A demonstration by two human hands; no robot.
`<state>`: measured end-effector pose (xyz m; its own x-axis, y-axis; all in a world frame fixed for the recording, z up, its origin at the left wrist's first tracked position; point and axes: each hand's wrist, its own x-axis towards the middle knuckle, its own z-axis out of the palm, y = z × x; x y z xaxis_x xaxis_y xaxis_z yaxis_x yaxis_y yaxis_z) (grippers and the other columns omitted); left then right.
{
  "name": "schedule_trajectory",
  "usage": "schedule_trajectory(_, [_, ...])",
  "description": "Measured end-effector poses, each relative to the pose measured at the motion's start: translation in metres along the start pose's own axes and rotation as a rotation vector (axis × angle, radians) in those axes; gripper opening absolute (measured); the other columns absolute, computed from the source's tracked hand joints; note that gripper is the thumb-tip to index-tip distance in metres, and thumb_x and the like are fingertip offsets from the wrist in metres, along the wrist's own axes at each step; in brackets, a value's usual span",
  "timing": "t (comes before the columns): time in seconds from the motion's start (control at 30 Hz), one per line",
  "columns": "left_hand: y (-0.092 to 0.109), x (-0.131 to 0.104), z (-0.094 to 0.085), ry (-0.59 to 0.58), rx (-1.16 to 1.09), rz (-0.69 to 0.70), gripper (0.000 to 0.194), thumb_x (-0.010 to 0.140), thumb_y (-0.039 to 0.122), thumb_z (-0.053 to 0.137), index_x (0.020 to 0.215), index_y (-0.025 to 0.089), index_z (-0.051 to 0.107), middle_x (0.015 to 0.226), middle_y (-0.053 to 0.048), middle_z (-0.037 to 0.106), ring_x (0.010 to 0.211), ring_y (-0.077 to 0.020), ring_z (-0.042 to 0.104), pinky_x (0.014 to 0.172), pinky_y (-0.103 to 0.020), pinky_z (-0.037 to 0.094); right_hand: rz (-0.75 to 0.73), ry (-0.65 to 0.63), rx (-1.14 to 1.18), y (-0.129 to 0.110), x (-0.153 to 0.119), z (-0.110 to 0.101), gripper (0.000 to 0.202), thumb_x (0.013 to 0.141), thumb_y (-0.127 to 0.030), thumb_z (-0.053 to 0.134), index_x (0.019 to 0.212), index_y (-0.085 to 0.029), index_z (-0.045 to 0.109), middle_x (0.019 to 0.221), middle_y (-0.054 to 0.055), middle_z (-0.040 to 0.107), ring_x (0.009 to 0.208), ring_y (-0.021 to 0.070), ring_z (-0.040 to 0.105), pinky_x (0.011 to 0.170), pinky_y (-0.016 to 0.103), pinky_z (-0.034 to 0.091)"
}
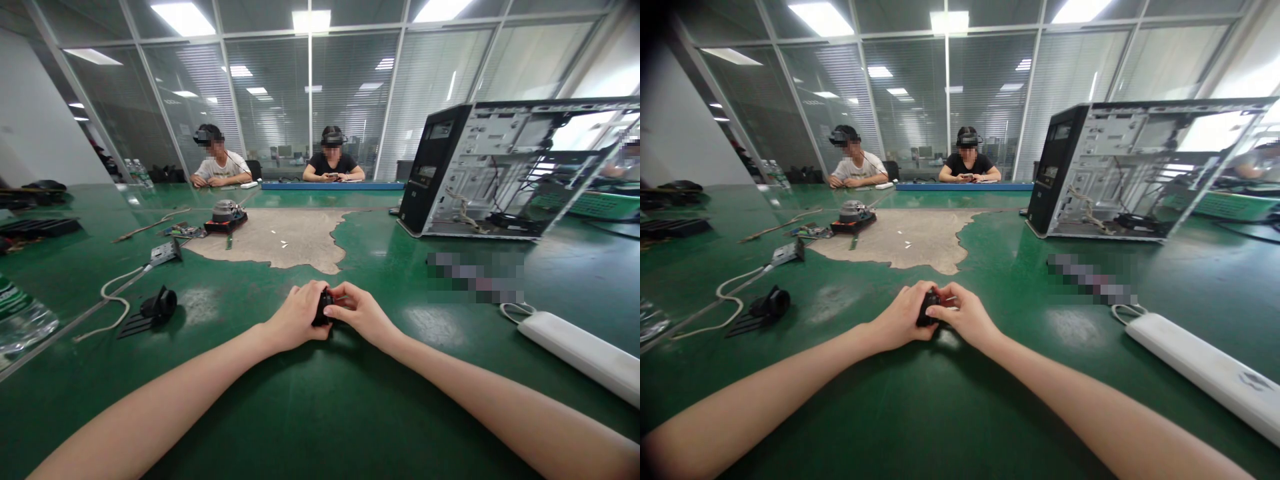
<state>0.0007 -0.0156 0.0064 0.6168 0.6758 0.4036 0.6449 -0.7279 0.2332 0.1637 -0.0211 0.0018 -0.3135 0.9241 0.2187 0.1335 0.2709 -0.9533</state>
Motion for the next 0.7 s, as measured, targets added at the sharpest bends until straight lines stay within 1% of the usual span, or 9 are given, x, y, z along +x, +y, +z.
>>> schedule_trajectory(0.13, [-0.002,0.0,0.003,0.026,-0.02,-0.017,0.054,0.063,0.026,0.057,0.109,0.019,0.031,0.102,-0.008,0.048,0.091,-0.024,0.049,0.075,-0.037,0.038,-0.023,-0.004,-0.013,0.002,-0.007,0.002,0.02,0.073,-0.029,0.058,0.088,-0.018,0.052,0.084,0.001,0.06,0.079,0.0152,0.059,0.072,0.03,0.049])
schedule_trajectory(0.23, [-0.003,-0.001,0.005,0.023,-0.03,-0.015,0.055,0.063,0.027,0.058,0.11,0.019,0.031,0.102,-0.007,0.048,0.09,-0.0238,0.05,0.076,-0.037,0.038,-0.035,-0.016,0.003,0.002,-0.009,0.003,0.019,0.077,-0.031,0.052,0.091,-0.019,0.051,0.088,0.002,0.059,0.079,0.0145,0.059,0.072,0.029,0.049])
schedule_trajectory(0.4, [-0.003,-0.002,0.005,0.027,-0.011,-0.004,0.055,0.064,0.027,0.057,0.111,0.018,0.031,0.103,-0.008,0.048,0.092,-0.024,0.049,0.077,-0.037,0.037,-0.051,-0.041,0.026,0.0,-0.011,0.004,0.018,0.075,-0.027,0.056,0.089,-0.02,0.048,0.086,0.001,0.058,0.083,0.0155,0.059,0.074,0.03,0.049])
schedule_trajectory(0.5, [-0.002,-0.002,0.003,0.036,-0.001,0.004,0.055,0.062,0.026,0.058,0.11,0.018,0.032,0.103,-0.007,0.048,0.092,-0.0238,0.048,0.079,-0.038,0.036,-0.057,-0.034,0.032,-0.001,-0.012,0.003,0.017,0.074,-0.026,0.056,0.088,-0.02,0.048,0.086,0.001,0.058,0.085,0.0159,0.058,0.075,0.03,0.049])
schedule_trajectory(0.7, [0.001,-0.002,-0.001,0.096,0.077,0.02,0.059,0.058,0.027,0.063,0.109,0.017,0.036,0.102,-0.009,0.049,0.098,-0.0273,0.038,0.082,-0.041,0.033,-0.049,-0.01,0.035,0.003,-0.008,0.003,0.016,0.075,-0.027,0.054,0.087,-0.02,0.047,0.086,0.002,0.057,0.083,0.0158,0.058,0.073,0.031,0.049])
